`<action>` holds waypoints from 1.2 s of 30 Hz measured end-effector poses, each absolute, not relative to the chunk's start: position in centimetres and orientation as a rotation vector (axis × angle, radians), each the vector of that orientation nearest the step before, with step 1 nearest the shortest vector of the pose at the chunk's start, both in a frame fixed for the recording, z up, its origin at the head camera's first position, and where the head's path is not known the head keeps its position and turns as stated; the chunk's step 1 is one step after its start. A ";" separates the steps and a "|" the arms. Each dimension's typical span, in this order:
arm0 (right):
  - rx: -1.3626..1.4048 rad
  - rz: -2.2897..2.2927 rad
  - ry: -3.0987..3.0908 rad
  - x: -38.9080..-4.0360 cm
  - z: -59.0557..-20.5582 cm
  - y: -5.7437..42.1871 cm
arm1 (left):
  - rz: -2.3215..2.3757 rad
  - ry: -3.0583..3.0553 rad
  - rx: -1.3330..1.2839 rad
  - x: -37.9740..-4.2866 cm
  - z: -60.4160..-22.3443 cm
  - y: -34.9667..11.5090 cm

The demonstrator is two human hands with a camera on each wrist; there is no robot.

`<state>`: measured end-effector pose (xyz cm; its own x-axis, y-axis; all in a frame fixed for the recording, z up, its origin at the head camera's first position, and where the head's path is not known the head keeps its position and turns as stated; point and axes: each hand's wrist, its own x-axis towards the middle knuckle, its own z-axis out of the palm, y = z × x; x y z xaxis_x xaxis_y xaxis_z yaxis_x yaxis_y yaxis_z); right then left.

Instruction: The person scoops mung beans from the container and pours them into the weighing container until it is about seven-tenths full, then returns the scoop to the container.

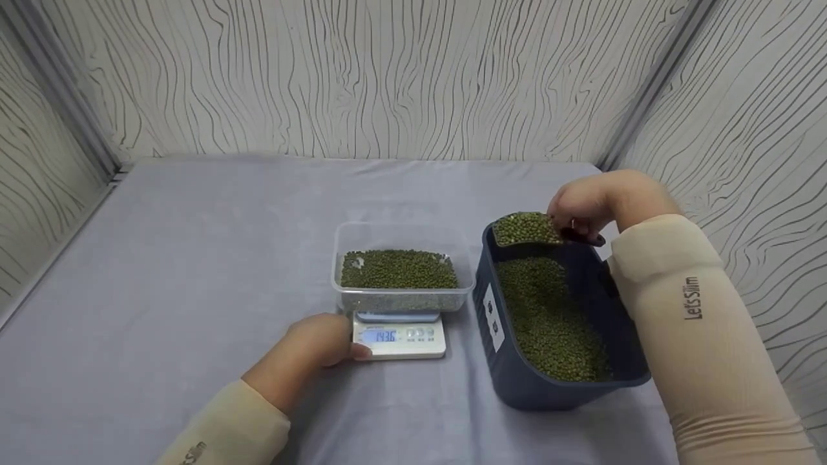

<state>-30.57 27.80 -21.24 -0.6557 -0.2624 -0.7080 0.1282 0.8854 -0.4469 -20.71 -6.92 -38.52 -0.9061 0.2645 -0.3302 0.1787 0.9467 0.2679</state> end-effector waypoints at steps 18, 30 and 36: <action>-0.171 -0.541 2.316 -32.3 -23.2 21.9 | 0.346 2.750 0.351 -20.6 -38.5 -6.2; -0.330 -0.195 2.566 -31.7 -24.1 18.5 | 0.305 2.721 0.318 -20.6 -38.3 -6.1; -0.471 0.072 2.673 -31.4 -24.0 16.2 | 0.304 2.729 0.334 -20.6 -38.3 -6.2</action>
<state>-31.36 16.16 -24.04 -0.8530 -0.3150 -0.4161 -0.3369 0.9413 -0.0218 -20.62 -6.23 -38.34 -0.9022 0.2705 -0.3359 0.1900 0.9485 0.2535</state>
